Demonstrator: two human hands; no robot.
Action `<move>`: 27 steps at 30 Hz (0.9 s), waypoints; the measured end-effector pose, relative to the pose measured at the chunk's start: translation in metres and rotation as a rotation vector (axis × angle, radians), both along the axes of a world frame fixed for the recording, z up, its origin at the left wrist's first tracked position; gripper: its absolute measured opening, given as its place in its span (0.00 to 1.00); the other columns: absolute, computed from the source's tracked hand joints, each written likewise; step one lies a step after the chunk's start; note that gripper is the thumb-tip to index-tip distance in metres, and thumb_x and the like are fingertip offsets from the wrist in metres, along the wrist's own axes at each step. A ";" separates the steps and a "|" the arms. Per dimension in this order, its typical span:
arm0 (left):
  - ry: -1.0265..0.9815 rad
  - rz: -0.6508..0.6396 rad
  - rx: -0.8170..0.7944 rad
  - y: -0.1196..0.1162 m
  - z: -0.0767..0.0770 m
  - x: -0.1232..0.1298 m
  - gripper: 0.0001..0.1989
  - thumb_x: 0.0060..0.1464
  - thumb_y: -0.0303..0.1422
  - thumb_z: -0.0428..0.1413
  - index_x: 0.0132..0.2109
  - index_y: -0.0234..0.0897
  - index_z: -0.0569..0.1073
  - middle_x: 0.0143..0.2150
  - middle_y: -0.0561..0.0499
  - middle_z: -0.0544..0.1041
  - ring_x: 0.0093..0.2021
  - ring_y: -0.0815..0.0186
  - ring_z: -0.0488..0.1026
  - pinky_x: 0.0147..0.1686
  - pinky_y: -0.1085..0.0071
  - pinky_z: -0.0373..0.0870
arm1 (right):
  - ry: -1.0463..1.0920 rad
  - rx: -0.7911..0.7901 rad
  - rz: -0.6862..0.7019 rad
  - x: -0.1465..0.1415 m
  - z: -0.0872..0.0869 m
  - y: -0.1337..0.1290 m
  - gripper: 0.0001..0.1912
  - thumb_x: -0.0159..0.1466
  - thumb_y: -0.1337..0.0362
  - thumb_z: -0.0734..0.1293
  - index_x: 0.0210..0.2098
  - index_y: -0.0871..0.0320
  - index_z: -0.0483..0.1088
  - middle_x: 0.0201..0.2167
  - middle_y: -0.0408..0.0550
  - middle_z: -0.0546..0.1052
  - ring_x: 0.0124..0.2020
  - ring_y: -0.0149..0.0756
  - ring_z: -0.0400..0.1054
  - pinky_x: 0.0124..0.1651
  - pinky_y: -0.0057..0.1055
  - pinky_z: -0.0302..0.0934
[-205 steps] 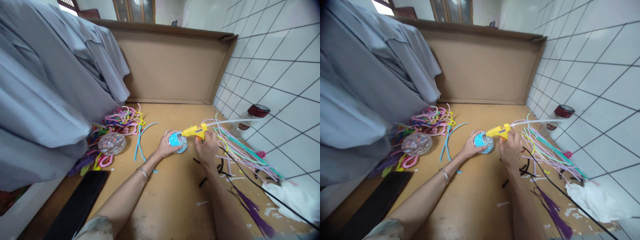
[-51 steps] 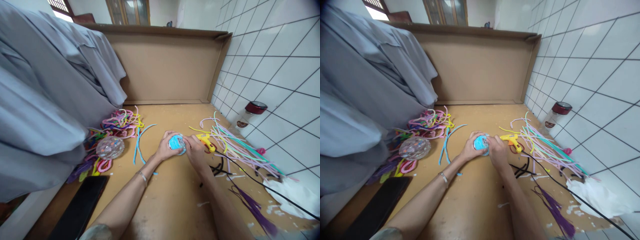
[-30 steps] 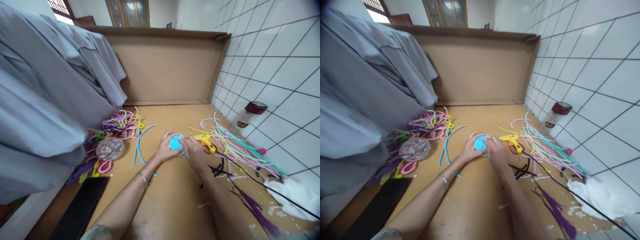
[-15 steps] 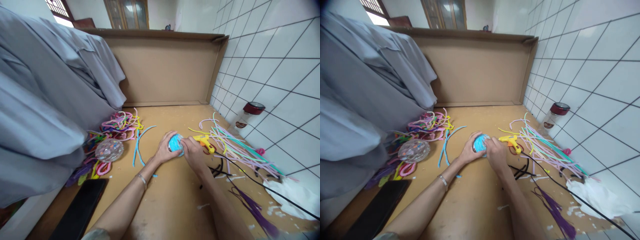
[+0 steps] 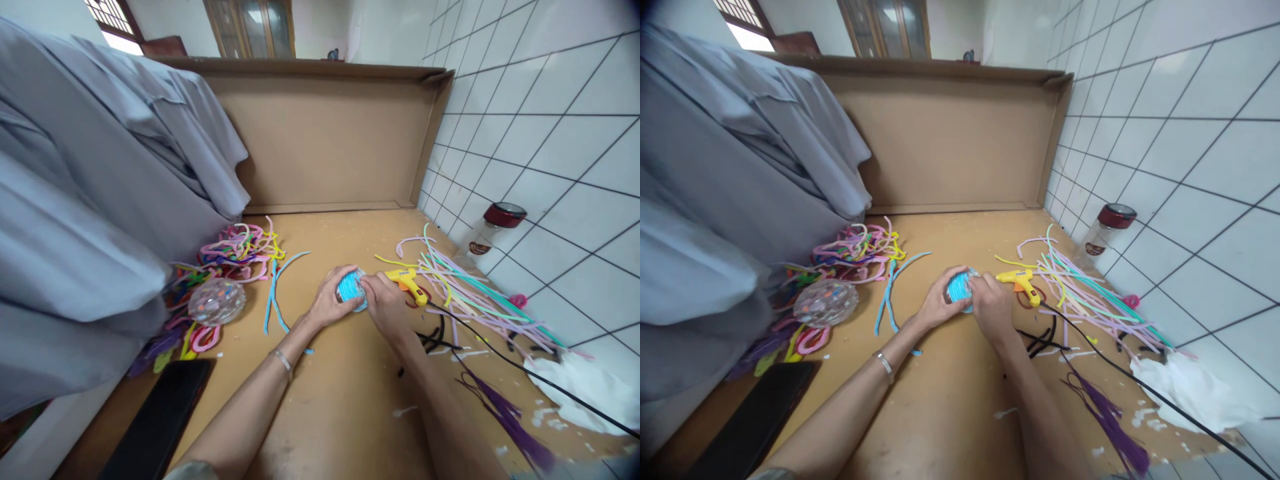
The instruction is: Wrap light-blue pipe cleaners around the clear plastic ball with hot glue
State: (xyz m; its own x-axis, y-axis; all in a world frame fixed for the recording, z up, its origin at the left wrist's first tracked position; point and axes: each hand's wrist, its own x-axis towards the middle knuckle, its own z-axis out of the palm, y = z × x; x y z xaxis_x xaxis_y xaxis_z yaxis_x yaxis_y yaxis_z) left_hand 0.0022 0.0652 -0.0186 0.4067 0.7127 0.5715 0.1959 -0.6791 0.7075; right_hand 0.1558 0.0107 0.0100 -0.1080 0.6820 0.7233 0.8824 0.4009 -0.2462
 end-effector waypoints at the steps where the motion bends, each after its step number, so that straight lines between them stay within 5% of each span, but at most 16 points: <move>1: 0.000 0.001 -0.007 0.000 0.000 0.000 0.31 0.48 0.39 0.62 0.59 0.39 0.65 0.56 0.43 0.72 0.55 0.54 0.70 0.57 0.55 0.66 | 0.002 -0.005 0.005 0.000 0.000 0.000 0.16 0.70 0.66 0.55 0.34 0.58 0.73 0.28 0.49 0.73 0.31 0.35 0.66 0.34 0.29 0.57; 27: -0.054 -0.030 0.008 0.003 -0.001 0.002 0.22 0.48 0.39 0.61 0.50 0.39 0.69 0.55 0.42 0.72 0.57 0.55 0.69 0.58 0.56 0.64 | -0.104 0.036 -0.002 -0.002 -0.003 0.001 0.16 0.70 0.65 0.55 0.34 0.58 0.73 0.27 0.48 0.72 0.28 0.35 0.63 0.33 0.31 0.54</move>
State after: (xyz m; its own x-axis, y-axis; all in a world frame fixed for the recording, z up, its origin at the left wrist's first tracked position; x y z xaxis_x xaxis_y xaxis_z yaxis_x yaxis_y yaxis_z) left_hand 0.0038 0.0684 -0.0198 0.3964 0.6957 0.5991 0.1370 -0.6900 0.7107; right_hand 0.1540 0.0118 0.0065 -0.1826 0.6560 0.7323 0.9030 0.4065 -0.1389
